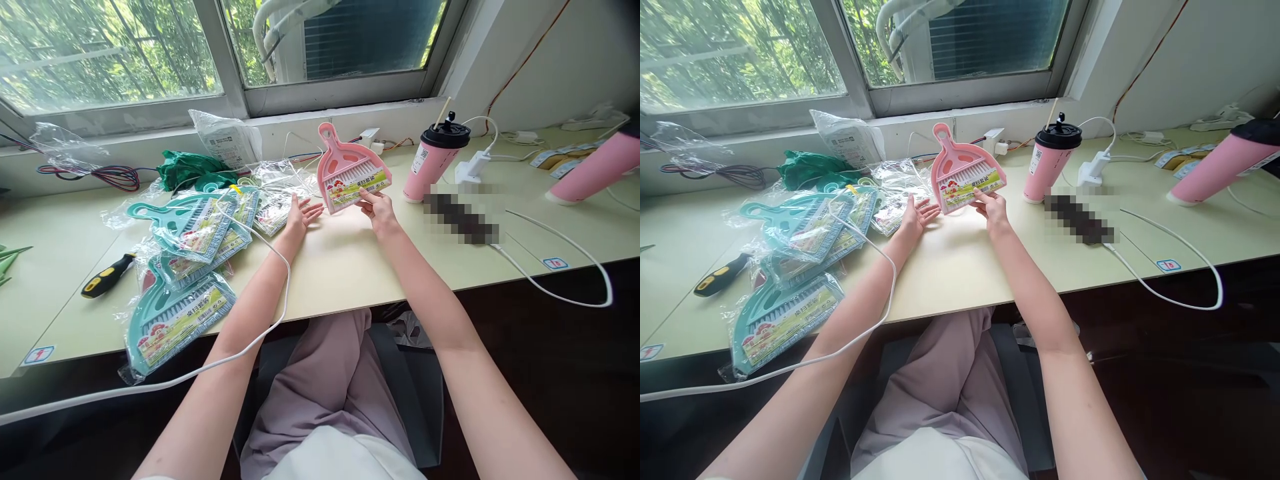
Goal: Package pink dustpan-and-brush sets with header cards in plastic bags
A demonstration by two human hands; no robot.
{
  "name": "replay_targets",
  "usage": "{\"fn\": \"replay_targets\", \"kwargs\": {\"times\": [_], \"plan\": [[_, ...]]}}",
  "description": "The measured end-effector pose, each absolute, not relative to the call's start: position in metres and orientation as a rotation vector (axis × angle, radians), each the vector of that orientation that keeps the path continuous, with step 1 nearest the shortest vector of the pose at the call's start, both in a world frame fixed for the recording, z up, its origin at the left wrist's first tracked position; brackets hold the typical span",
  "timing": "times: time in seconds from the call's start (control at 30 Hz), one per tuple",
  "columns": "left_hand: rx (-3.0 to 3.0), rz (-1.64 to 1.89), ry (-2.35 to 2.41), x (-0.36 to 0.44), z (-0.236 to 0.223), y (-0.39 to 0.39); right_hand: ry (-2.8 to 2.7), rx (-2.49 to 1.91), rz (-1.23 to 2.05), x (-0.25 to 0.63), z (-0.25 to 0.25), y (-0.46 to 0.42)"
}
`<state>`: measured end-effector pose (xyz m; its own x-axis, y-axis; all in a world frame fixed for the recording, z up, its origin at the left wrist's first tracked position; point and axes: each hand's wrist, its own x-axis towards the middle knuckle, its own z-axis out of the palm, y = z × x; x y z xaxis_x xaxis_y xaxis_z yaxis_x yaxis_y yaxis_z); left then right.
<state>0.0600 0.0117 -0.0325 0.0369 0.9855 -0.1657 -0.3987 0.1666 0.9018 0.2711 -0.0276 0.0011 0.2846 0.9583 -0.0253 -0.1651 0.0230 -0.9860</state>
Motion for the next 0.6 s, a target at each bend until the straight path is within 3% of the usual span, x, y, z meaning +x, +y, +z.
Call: {"fn": "replay_targets", "kwargs": {"times": [0.37, 0.6], "plan": [[0.775, 1.205, 1.155, 0.048, -0.030, 0.006, -0.803, -1.171, 1.049, 0.283, 0.007, -0.029], [1.009, 1.355, 1.469, 0.048, -0.015, -0.007, -0.815, -1.156, 1.073, 0.284, 0.003, -0.025]]}}
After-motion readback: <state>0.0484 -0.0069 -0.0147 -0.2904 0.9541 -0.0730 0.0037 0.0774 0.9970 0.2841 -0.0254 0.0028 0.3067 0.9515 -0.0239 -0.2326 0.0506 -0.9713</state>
